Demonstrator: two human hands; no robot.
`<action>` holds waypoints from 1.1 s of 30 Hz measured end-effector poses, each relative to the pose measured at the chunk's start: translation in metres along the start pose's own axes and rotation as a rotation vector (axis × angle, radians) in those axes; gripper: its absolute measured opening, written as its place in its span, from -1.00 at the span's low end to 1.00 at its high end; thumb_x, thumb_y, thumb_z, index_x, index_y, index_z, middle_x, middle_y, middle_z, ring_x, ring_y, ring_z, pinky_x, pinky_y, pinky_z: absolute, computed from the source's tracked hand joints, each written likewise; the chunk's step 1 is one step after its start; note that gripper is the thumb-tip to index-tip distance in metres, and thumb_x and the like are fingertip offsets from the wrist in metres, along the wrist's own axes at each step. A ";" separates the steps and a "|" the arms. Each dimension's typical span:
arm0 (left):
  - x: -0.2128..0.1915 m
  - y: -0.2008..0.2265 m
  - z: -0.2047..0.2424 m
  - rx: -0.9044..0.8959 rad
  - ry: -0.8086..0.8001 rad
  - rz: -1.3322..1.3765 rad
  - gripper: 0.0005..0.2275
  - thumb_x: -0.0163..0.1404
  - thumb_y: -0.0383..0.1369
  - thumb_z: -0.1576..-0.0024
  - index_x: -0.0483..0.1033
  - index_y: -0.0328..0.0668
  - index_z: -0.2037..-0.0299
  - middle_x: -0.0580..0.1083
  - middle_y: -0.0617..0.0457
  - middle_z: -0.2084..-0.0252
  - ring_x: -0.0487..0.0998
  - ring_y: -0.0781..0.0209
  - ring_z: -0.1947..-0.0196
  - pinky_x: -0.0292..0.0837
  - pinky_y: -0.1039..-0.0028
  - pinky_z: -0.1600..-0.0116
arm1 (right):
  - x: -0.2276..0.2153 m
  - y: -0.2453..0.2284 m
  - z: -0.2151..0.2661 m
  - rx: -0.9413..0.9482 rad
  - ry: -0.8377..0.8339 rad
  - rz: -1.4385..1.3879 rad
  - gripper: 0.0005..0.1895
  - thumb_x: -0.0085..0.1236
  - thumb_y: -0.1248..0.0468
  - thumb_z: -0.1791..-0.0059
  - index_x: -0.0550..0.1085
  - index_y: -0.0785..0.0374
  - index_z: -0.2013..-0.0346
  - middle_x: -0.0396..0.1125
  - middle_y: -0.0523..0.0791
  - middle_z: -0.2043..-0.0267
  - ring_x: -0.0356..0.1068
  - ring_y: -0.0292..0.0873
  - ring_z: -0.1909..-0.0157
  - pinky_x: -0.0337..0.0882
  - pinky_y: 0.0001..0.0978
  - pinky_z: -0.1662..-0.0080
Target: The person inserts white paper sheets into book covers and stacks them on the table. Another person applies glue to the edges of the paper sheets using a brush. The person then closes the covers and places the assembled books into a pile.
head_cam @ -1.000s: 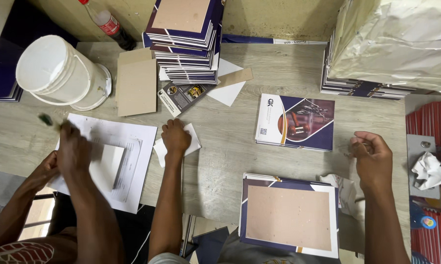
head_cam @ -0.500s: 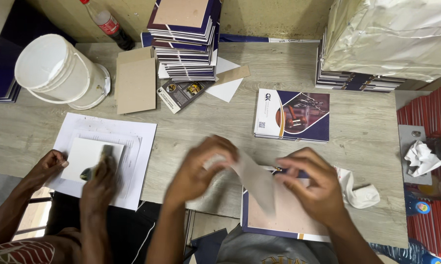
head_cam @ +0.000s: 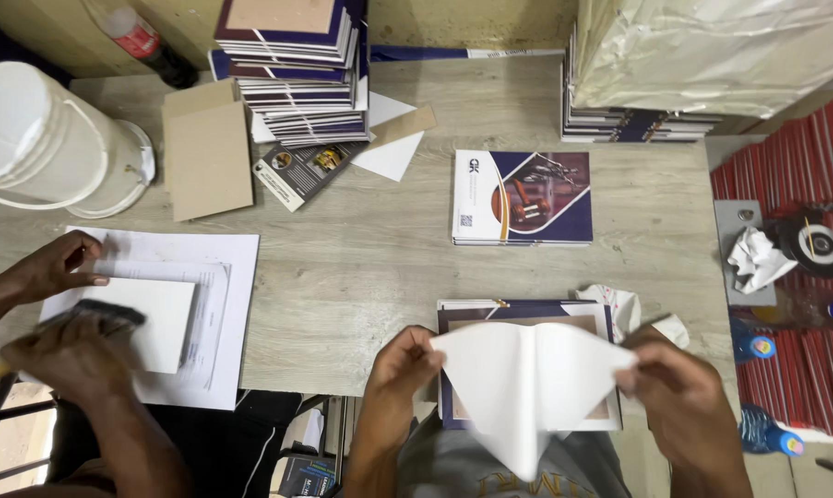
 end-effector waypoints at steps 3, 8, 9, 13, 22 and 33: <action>-0.026 -0.038 -0.027 -0.021 0.125 -0.038 -0.89 0.15 -0.43 -0.23 0.50 -0.11 0.33 0.37 0.17 0.38 0.30 0.29 0.30 0.25 0.43 0.05 | 0.002 -0.001 -0.027 0.010 0.113 0.017 -0.84 0.18 0.55 0.00 0.48 0.30 0.42 0.28 -0.14 0.47 0.18 -0.23 0.42 0.17 -0.38 0.32; -0.015 -0.026 -0.031 -0.191 0.236 -0.355 -0.91 0.13 -0.43 -0.27 0.54 -0.12 0.30 0.36 0.19 0.43 0.32 0.37 0.42 0.29 0.50 0.24 | 0.016 0.001 -0.042 0.157 0.153 0.294 -0.75 0.27 0.39 -0.04 0.45 0.25 0.51 0.21 -0.14 0.53 0.09 -0.22 0.45 0.08 -0.32 0.27; -0.014 -0.018 -0.030 -0.196 0.275 -0.493 -0.91 0.13 -0.38 -0.28 0.57 -0.09 0.30 0.34 0.21 0.45 0.32 0.37 0.45 0.30 0.49 0.28 | 0.016 0.003 -0.044 0.184 0.189 0.381 -0.77 0.29 0.33 -0.07 0.49 0.22 0.46 0.26 -0.18 0.47 0.08 -0.27 0.42 0.04 -0.36 0.26; -0.011 -0.018 -0.026 -0.130 0.291 -0.649 -0.92 0.09 -0.37 -0.27 0.55 -0.07 0.29 0.38 0.20 0.41 0.35 0.36 0.40 0.32 0.46 0.23 | 0.026 -0.012 -0.039 0.115 0.154 0.594 -0.76 0.34 0.27 -0.07 0.52 0.19 0.46 0.20 -0.21 0.47 0.08 -0.27 0.39 0.07 -0.37 0.25; -0.019 -0.027 -0.012 -0.130 0.382 -0.462 -0.95 0.08 -0.41 -0.21 0.52 -0.11 0.30 0.44 0.16 0.17 0.47 0.28 0.18 0.40 0.45 0.02 | 0.050 -0.036 -0.031 0.150 0.202 0.666 -0.76 0.33 0.22 -0.08 0.55 0.19 0.44 0.32 -0.18 0.48 0.21 -0.26 0.41 0.19 -0.34 0.29; -0.016 -0.048 0.000 0.170 0.418 -0.473 -0.91 0.18 -0.33 -0.25 0.55 -0.10 0.19 0.34 0.21 0.37 0.33 0.34 0.36 0.29 0.49 0.18 | 0.062 -0.052 -0.025 0.099 0.210 0.770 -0.48 0.34 0.13 -0.02 0.55 0.10 -0.28 0.38 -0.17 0.14 0.30 -0.20 0.29 0.35 -0.30 0.13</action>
Point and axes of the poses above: each hand's wrist, its own z-axis away from the middle knuckle, its own x-axis out of the palm, y = z × x, the point moved 7 cm from there along -z, towards the middle knuckle
